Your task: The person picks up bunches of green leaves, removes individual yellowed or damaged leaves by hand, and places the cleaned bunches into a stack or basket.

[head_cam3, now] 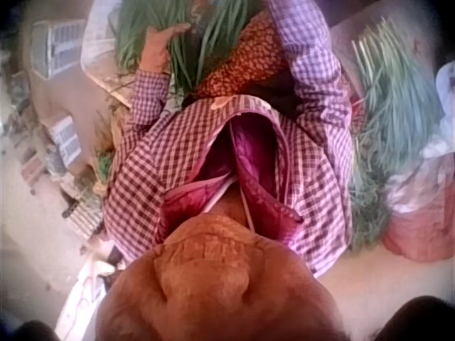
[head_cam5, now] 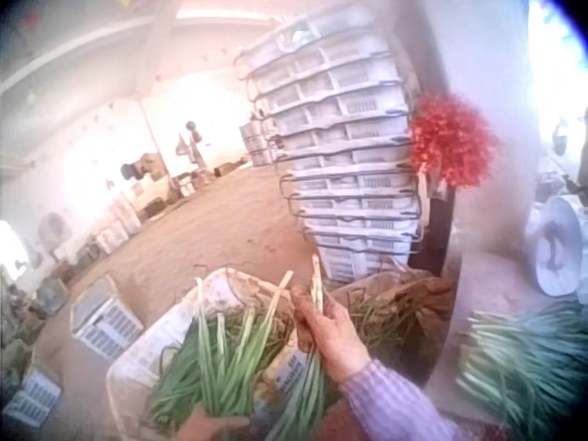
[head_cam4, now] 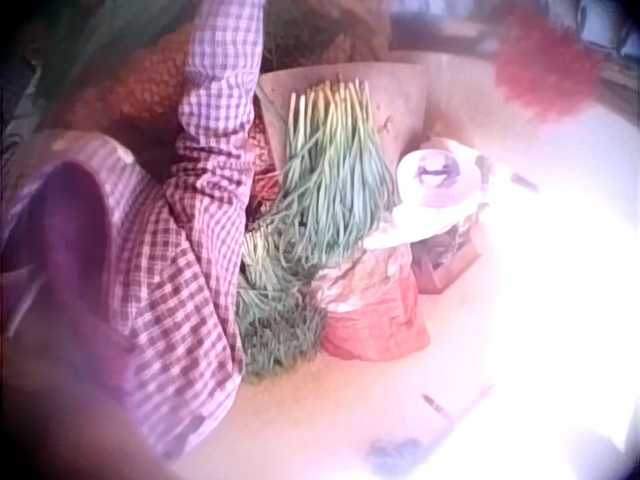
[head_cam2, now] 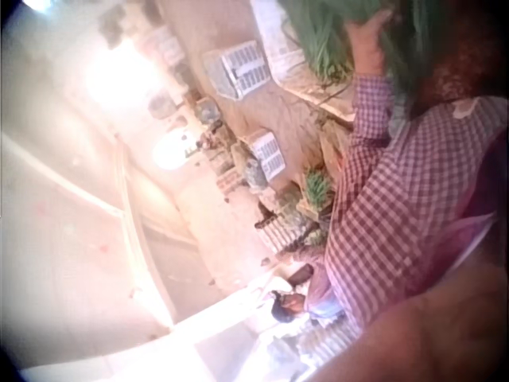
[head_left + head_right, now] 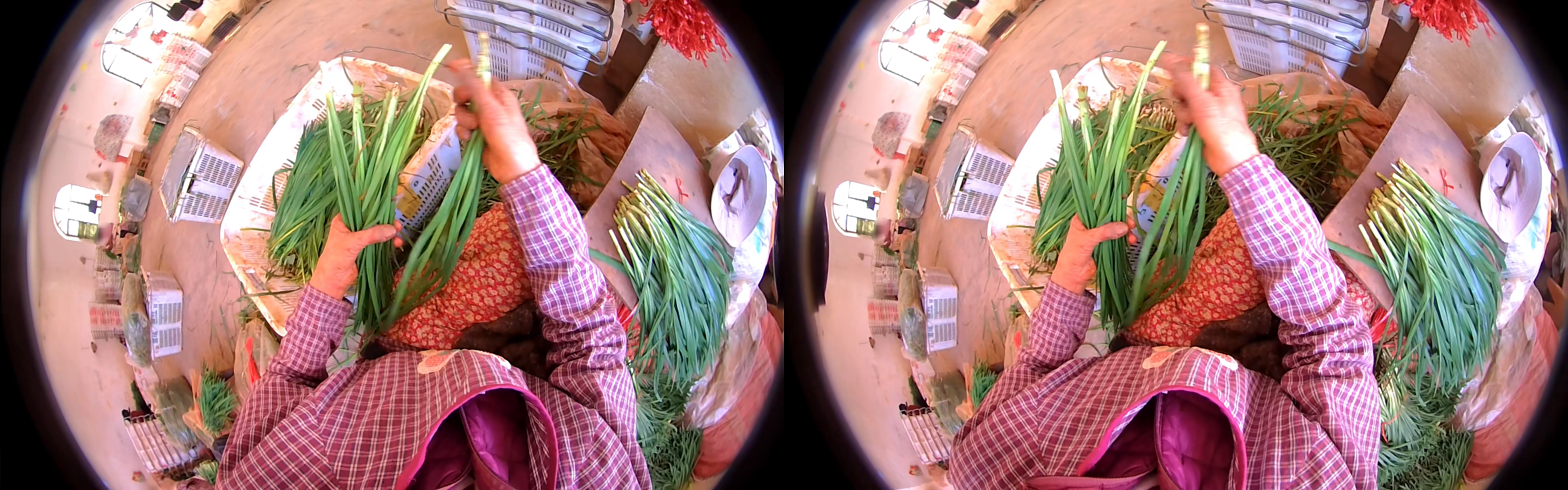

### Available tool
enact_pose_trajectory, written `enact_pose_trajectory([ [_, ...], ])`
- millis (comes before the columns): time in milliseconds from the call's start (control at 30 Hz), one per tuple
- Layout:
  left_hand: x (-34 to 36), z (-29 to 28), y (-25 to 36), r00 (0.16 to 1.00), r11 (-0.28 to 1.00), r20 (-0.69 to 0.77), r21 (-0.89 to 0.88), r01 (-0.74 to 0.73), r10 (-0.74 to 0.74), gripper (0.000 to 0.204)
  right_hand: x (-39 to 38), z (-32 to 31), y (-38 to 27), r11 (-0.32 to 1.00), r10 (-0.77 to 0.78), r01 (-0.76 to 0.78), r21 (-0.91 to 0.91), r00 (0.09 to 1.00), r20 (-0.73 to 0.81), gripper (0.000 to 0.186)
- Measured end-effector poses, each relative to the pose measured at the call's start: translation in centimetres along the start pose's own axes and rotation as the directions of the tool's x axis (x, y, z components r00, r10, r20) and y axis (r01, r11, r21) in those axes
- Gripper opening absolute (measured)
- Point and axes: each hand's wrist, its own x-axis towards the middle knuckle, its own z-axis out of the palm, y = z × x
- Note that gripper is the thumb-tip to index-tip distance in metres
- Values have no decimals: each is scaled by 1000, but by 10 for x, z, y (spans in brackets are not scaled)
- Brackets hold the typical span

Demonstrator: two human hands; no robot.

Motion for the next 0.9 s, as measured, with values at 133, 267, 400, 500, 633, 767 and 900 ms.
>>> enact_pose_trajectory([
  [133, 0, 5, 2, 999, 997, 31, 69, -32, 30, 57, 9, 6, -2, 987, 21, -6, -160, 995, 95, 27],
  [267, -5, -21, -8, 996, 972, 88, -237, 12, 9, 64, 24, -45, -44, 894, -285, 248, -374, 958, -46, 41],
  [400, 6, -39, -8, 997, 969, 69, -245, -15, 33, 63, 15, -89, -115, 843, -532, 457, -284, 786, -315, 42],
  [500, 10, -28, 4, 997, 973, 55, -230, -36, 50, 55, 14, -104, -111, 749, -631, 522, -409, 750, -197, 34],
  [633, 11, -12, 13, 1000, 974, 9, -227, -18, 20, 48, 8, -37, -19, 661, -523, 462, -591, 849, 80, 29],
  [767, 15, -2, 15, 998, 983, 30, -178, -52, 58, 50, -5, 21, 17, 568, -236, 301, -766, 951, 199, 48],
  [900, 19, 15, 14, 998, 984, 11, -167, -65, 68, 51, 7, 18, 39, 524, -383, 423, -739, 892, 239, 41],
])
